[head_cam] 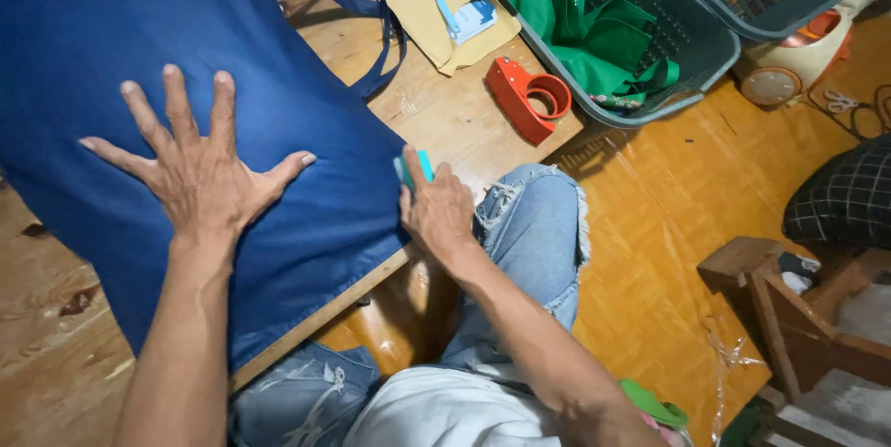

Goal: Using a small brush to clean or smooth the surface of a blue bag and a white pillow.

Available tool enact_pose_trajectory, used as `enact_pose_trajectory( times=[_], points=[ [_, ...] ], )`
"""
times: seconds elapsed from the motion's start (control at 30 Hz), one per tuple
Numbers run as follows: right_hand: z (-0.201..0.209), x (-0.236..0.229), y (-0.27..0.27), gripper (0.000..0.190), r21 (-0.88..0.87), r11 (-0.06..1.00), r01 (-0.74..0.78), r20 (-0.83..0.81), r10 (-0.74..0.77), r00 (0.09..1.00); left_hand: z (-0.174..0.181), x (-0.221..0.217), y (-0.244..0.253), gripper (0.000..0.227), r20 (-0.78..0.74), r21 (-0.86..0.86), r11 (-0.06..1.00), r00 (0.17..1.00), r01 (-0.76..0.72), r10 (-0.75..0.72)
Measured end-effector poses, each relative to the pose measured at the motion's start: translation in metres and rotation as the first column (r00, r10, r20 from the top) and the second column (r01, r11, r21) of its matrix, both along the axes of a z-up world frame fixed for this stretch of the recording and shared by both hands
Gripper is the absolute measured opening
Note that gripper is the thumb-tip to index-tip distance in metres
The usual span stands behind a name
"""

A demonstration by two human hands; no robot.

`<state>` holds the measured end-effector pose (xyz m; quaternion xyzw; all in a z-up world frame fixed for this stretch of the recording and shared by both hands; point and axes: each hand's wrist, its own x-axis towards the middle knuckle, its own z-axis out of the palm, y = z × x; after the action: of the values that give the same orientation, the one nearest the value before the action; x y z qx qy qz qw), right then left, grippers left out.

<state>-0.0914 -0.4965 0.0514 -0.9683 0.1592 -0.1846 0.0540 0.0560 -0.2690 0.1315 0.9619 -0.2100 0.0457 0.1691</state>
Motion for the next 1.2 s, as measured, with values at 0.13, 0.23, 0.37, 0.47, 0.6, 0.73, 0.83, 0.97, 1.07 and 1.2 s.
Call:
enact_pose_trajectory(
  times=[0.13, 0.23, 0.37, 0.47, 0.6, 0.73, 0.83, 0.97, 1.07, 1.2],
  points=[
    [0.012, -0.015, -0.017, 0.055, -0.162, 0.987, -0.016, -0.149, -0.009, 0.989, -0.005, 0.002, 0.002, 0.132, 0.045, -0.019, 1.0, 0.999, 0.006, -0.005],
    [0.028, -0.012, -0.034, 0.052, -0.01, 1.0, -0.001, -0.235, -0.002, 0.972, -0.01, 0.006, 0.006, 0.135, 0.141, -0.08, 0.996, 0.99, 0.041, -0.029],
    [0.06, 0.029, -0.014, 0.046, 0.24, 0.943, -0.232, 0.188, 0.189, 0.964, -0.015, 0.01, 0.009, 0.135, 0.167, -0.075, 0.996, 0.986, 0.044, -0.031],
    [0.095, 0.058, 0.027, 0.067, 0.566, 0.781, -0.264, 0.134, 0.229, 0.964, -0.009, 0.008, 0.007, 0.133, 0.163, -0.095, 0.994, 0.986, 0.048, -0.032],
    [0.057, 0.093, 0.054, 0.05, 0.297, 0.886, -0.355, 0.338, 0.251, 0.907, -0.012, 0.009, 0.007, 0.124, 0.182, -0.094, 0.994, 0.983, 0.054, -0.036],
    [0.049, 0.095, 0.05, 0.049, 0.314, 0.921, -0.232, 0.335, 0.121, 0.935, -0.011, 0.011, 0.002, 0.127, 0.179, -0.073, 0.995, 0.983, 0.065, -0.051],
    [0.043, 0.1, 0.034, 0.049, 0.382, 0.913, -0.145, 0.223, 0.061, 0.973, -0.01, 0.008, 0.001, 0.127, 0.169, -0.055, 0.997, 0.985, 0.053, -0.043],
    [0.036, 0.109, 0.007, 0.046, 0.319, 0.938, -0.138, 0.172, 0.086, 0.981, -0.013, 0.009, 0.0, 0.127, 0.164, -0.048, 0.998, 0.986, 0.05, -0.041],
    [0.032, 0.114, -0.02, 0.049, 0.399, 0.917, -0.025, -0.132, 0.084, 0.988, -0.018, 0.009, 0.003, 0.132, 0.165, -0.018, 0.998, 0.984, 0.063, -0.059],
    [0.063, 0.114, -0.017, 0.038, 0.335, 0.93, -0.149, 0.166, 0.098, 0.981, -0.019, 0.011, 0.006, 0.134, 0.165, -0.059, 0.997, 0.986, 0.048, -0.038]
  ],
)
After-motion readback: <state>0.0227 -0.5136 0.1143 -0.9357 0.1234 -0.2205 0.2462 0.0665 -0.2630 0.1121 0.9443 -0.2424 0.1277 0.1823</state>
